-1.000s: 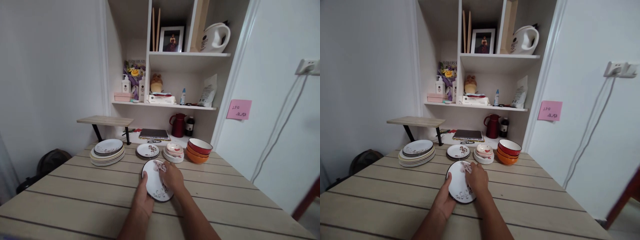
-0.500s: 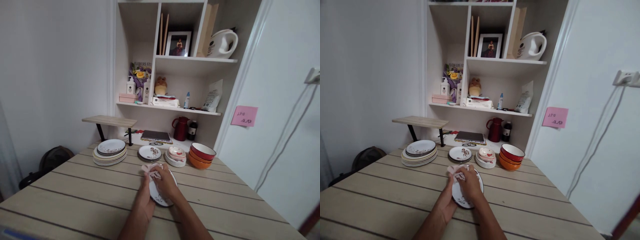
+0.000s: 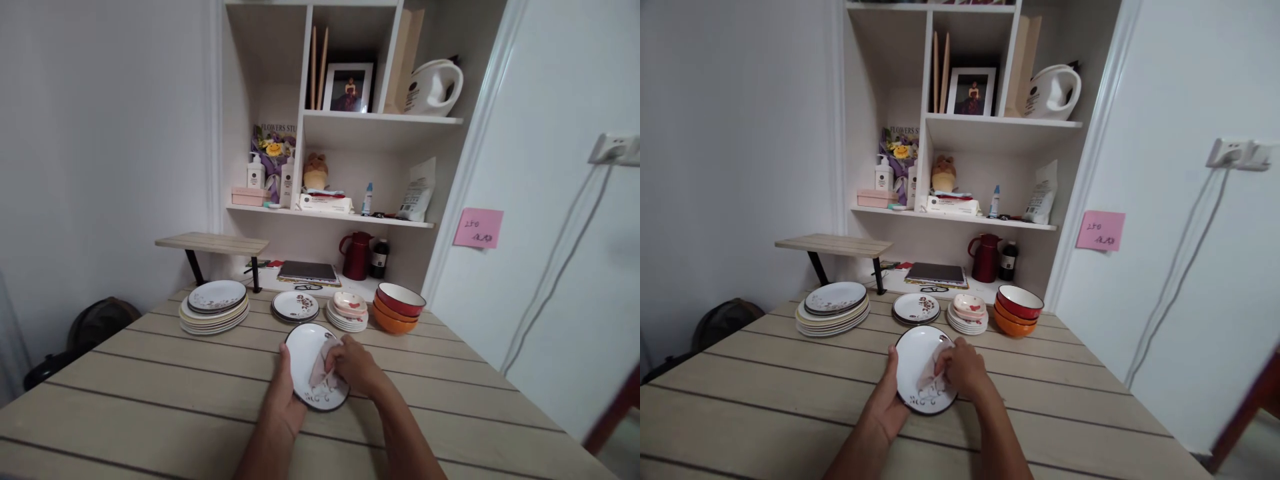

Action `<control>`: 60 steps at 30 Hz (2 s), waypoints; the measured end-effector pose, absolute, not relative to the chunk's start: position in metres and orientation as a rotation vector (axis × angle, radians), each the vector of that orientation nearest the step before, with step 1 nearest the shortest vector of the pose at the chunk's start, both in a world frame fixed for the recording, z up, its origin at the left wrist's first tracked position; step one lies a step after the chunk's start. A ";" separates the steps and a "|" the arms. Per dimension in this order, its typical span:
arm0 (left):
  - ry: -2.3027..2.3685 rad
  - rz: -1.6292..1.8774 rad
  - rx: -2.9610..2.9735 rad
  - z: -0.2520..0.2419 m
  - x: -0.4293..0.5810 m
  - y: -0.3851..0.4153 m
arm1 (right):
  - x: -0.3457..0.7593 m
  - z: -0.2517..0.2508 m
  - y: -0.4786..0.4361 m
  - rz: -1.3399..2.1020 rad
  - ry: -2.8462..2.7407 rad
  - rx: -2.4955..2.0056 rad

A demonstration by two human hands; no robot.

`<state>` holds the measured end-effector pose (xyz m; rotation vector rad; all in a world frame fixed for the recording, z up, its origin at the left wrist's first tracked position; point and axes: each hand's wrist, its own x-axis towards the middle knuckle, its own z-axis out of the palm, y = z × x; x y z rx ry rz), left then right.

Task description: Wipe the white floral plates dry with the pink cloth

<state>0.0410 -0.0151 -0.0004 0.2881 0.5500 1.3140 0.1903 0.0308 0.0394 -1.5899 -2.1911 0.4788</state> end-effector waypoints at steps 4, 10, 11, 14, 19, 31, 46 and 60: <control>0.637 1.313 0.306 0.005 0.045 -0.019 | 0.190 0.034 0.041 0.341 -1.998 -1.715; 0.623 1.328 0.307 0.009 0.047 -0.023 | 0.163 0.030 0.042 0.349 -1.870 -1.498; 0.619 1.334 0.308 0.009 0.047 -0.023 | 0.158 0.031 0.039 0.392 -1.897 -1.424; 0.576 1.334 0.319 0.009 0.048 -0.022 | 0.151 0.034 0.027 0.514 -2.060 -1.215; 0.480 1.375 0.276 0.008 0.044 -0.018 | 0.154 0.051 0.002 0.750 -2.431 -0.895; 0.503 1.372 0.275 0.009 0.042 -0.017 | 0.188 0.058 0.012 0.852 -2.472 -1.352; 0.634 1.335 0.380 0.012 0.050 -0.026 | 0.161 0.044 0.025 0.344 -2.044 -1.490; 0.560 1.426 0.215 0.007 0.041 -0.020 | 0.164 0.050 0.005 0.853 -2.483 -1.054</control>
